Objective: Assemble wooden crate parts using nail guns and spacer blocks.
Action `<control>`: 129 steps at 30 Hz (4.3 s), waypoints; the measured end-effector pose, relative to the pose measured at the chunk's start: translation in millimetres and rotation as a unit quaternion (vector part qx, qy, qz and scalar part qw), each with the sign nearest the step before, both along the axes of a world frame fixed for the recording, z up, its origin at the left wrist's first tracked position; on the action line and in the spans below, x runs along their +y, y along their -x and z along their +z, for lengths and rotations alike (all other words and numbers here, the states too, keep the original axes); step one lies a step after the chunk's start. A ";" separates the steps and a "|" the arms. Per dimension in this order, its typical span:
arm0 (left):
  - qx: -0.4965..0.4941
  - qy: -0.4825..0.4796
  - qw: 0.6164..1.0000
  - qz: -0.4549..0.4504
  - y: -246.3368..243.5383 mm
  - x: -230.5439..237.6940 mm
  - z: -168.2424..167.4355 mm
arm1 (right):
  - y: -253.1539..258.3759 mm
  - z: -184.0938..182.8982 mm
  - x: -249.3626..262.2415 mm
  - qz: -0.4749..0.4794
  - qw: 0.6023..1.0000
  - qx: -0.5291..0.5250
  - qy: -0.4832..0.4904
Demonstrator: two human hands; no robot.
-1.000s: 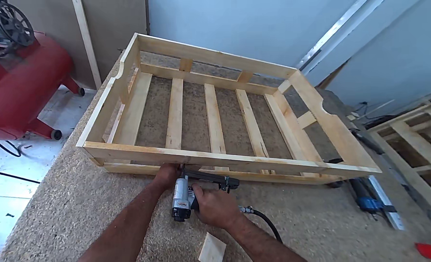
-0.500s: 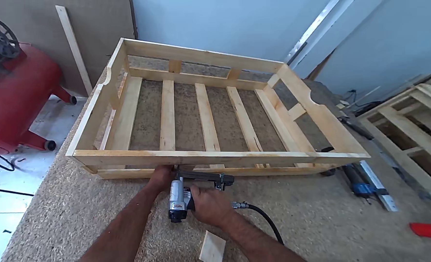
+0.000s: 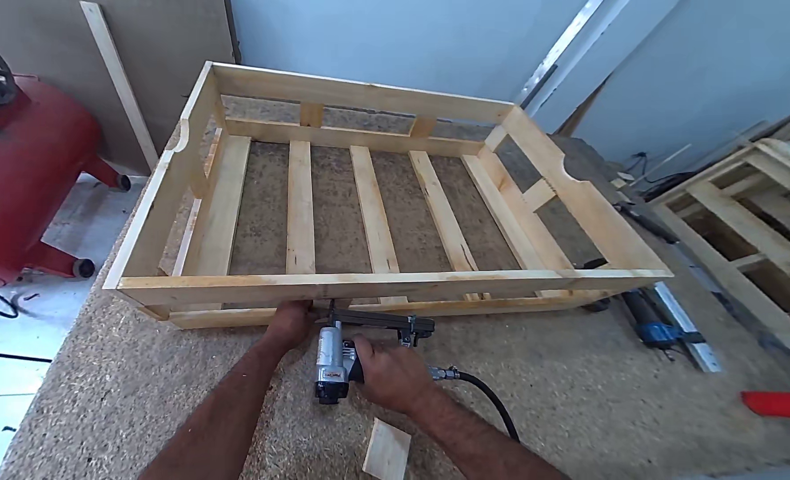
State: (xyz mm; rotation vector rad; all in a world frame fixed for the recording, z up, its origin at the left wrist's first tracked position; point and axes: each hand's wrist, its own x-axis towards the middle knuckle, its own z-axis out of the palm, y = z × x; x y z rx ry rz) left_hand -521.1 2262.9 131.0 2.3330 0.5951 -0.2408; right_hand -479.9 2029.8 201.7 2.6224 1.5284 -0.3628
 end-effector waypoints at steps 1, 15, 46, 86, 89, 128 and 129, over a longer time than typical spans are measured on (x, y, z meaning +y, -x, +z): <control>0.002 0.002 1.000 0.001 0.0 -0.1 0.9 | -0.3 -0.1 -1.3 -0.002 1.000 0.004 0.002; 0.011 0.007 1.000 -0.001 -2.2 1.5 0.3 | -6.3 -5.8 -13.9 -0.007 0.999 -0.021 -0.029; 0.072 -0.038 0.994 -0.070 -5.4 8.9 5.2 | -1.6 -25.2 10.6 -0.010 0.989 0.102 0.104; 0.069 -0.053 0.995 -0.053 -5.3 8.6 7.1 | -14.7 -52.9 -8.3 -0.039 0.993 0.073 0.085; 0.072 -0.052 0.995 -0.048 -5.1 8.9 7.5 | -16.7 -51.8 -11.1 -0.041 0.993 0.073 0.083; 0.006 -0.013 0.999 -0.033 3.8 17.2 4.3 | 9.4 -44.5 32.4 0.007 0.992 0.094 0.084; 0.012 -0.027 0.998 -0.050 3.9 18.2 2.3 | 9.5 -45.2 32.9 0.004 0.992 0.095 0.086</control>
